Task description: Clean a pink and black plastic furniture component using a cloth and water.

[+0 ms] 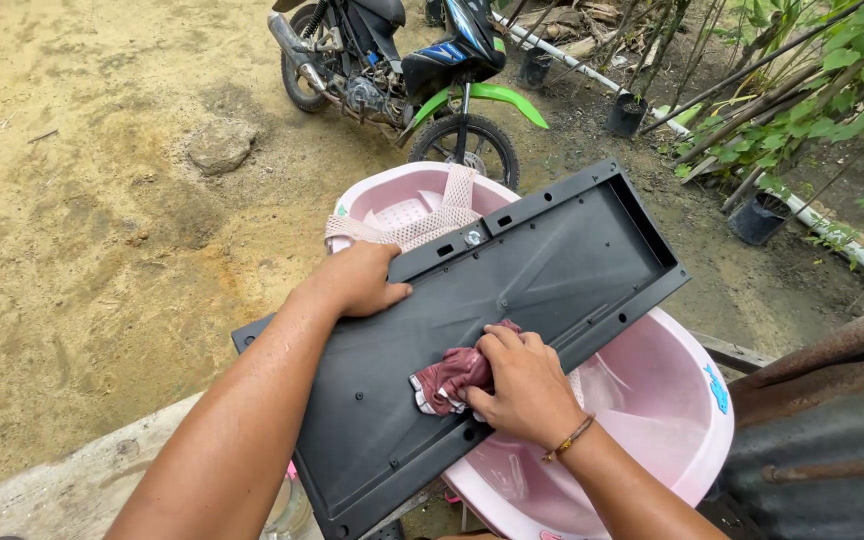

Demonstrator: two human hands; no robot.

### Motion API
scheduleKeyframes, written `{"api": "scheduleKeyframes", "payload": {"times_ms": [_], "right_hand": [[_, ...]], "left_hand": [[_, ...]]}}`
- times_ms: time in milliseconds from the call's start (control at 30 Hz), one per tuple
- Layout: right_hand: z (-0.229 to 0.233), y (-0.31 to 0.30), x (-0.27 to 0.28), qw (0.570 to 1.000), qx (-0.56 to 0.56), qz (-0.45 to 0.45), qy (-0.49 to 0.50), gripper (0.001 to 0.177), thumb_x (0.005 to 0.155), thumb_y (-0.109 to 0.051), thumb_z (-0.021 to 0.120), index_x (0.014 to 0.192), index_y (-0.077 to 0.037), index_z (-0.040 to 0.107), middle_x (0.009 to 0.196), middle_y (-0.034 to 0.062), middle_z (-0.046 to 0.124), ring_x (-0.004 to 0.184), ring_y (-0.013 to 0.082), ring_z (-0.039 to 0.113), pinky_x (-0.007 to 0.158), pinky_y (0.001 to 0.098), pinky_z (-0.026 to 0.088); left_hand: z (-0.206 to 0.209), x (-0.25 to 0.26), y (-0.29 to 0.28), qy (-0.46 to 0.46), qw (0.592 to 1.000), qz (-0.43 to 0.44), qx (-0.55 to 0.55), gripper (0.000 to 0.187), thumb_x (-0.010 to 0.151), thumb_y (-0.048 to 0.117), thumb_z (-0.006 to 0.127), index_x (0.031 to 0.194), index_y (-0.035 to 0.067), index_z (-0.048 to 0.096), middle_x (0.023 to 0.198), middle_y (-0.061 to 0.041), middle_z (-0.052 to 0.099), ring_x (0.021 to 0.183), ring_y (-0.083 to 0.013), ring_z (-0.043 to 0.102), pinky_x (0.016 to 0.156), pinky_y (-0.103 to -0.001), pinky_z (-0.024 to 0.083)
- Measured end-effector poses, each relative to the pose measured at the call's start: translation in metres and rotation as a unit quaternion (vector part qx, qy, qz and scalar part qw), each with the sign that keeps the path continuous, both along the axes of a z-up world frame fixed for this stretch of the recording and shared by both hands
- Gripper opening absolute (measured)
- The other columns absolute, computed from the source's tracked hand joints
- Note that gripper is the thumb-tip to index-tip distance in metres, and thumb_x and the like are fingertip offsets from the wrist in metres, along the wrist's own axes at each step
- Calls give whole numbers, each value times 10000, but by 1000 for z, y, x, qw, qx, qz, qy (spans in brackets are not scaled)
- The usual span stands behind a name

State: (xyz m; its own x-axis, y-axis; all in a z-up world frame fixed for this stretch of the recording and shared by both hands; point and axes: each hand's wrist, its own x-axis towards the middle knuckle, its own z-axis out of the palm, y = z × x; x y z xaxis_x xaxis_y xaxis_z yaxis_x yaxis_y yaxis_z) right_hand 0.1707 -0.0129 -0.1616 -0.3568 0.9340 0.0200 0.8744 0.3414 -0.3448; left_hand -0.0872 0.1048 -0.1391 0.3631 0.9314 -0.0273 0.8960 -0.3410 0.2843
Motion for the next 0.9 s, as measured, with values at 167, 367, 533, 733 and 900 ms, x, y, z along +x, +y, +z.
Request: {"api": "scheduleKeyframes", "payload": {"times_ms": [167,367,533,733,900], "right_hand": [[14,-8,5,994,-97,-17,-48,648,752,-459,742,1311,-158,610,1447,69,546,1224,370,533,1054,473,438],[15,-17,-11,991,-66,71,-92,896,738,-657,820,1501,-291,527,1601,176,351,1387,509,372,1048,674,313],[-16,0,-4,991,-64,25,-112,649,845,-553,675,1458,-380,552,1613,143,376,1332,403,429,1073,536,364],[-49,76,62,987,-68,-67,-126,595,883,-528,641,1437,-342,529,1556,142,399,1345,404,442,1076,516,376],[-64,114,90,958,-30,-259,-117,601,922,-515,628,1434,-209,557,1348,186,548,1203,439,529,1017,548,422]], "left_hand": [[-25,18,-19,0,995,50,-88,566,828,458,740,1253,92,664,1175,-208,709,1121,-372,672,956,-464,535],[-63,29,-28,-4,990,96,-104,580,860,498,715,1269,96,631,1214,-182,684,1144,-374,653,951,-499,521],[-58,47,-46,-8,990,116,-82,508,919,490,643,1216,80,599,1168,-174,678,1076,-413,666,891,-538,533],[-51,48,-44,6,991,110,-73,517,952,543,593,1131,58,585,1083,-202,705,1014,-431,684,872,-541,535],[-40,57,-44,41,987,132,-80,532,991,574,517,1131,62,554,1052,-203,715,992,-446,688,861,-550,537]]}}
